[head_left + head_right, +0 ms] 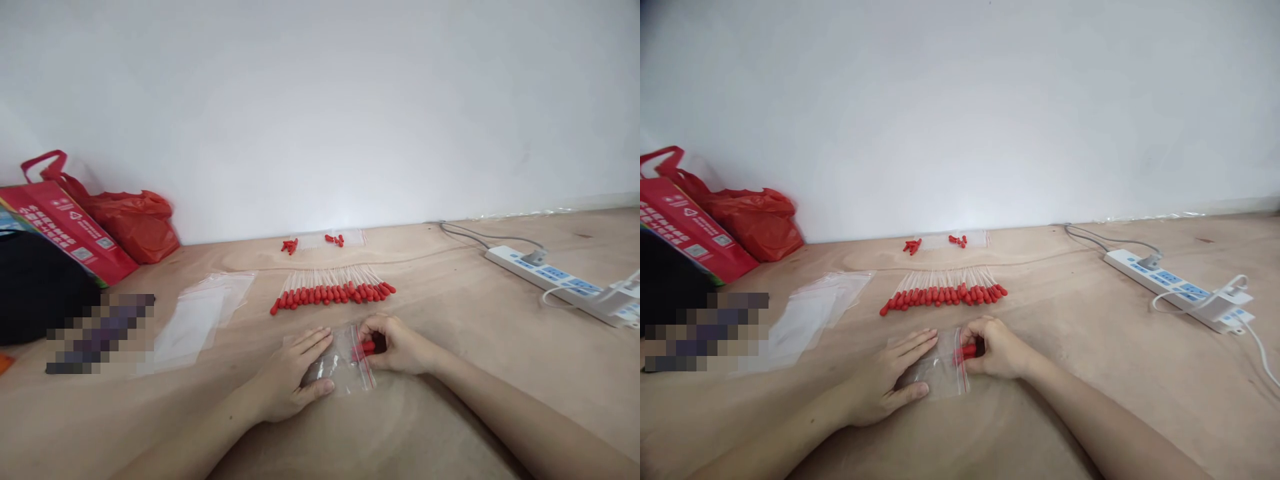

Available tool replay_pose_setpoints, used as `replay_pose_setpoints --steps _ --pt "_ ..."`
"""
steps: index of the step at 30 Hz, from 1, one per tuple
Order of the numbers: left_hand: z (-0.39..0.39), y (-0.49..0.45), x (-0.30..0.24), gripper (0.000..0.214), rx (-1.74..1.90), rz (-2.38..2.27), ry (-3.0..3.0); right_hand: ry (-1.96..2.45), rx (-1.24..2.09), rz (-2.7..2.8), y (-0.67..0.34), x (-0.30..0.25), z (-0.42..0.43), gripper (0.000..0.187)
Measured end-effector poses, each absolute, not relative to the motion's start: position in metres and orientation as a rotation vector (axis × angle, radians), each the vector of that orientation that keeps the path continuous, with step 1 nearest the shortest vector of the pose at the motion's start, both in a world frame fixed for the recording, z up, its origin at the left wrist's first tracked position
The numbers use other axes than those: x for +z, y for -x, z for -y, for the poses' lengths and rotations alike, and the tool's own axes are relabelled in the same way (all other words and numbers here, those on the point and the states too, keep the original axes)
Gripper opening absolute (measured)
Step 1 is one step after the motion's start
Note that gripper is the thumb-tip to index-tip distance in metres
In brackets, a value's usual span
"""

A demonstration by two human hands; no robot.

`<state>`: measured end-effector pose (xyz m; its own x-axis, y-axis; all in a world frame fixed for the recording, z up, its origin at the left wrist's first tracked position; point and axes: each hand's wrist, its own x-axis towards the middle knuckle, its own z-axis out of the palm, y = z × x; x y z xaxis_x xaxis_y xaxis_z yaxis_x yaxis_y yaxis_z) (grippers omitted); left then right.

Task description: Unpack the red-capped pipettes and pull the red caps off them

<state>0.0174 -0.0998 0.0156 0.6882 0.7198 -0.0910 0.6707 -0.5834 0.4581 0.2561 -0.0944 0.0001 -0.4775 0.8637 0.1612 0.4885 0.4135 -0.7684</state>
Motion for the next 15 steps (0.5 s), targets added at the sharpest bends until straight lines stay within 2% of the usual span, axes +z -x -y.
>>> replay_pose_setpoints --steps 4,9,12,15 --pt "0.100 -0.016 0.014 0.060 0.185 -1.052 -2.435 1.155 1.133 2.028 -0.260 0.000 0.092 0.014" --pt "0.099 -0.016 0.012 0.059 0.192 -1.041 -2.423 1.073 1.482 1.718 -0.281 0.004 0.084 0.031" --pt "0.098 -0.016 0.012 0.060 0.190 -1.041 -2.427 1.127 1.486 1.579 -0.306 0.012 0.077 0.031" --pt "0.099 -0.016 0.012 0.061 0.150 -1.043 -2.434 1.201 1.339 1.440 -0.328 0.018 0.070 0.027"
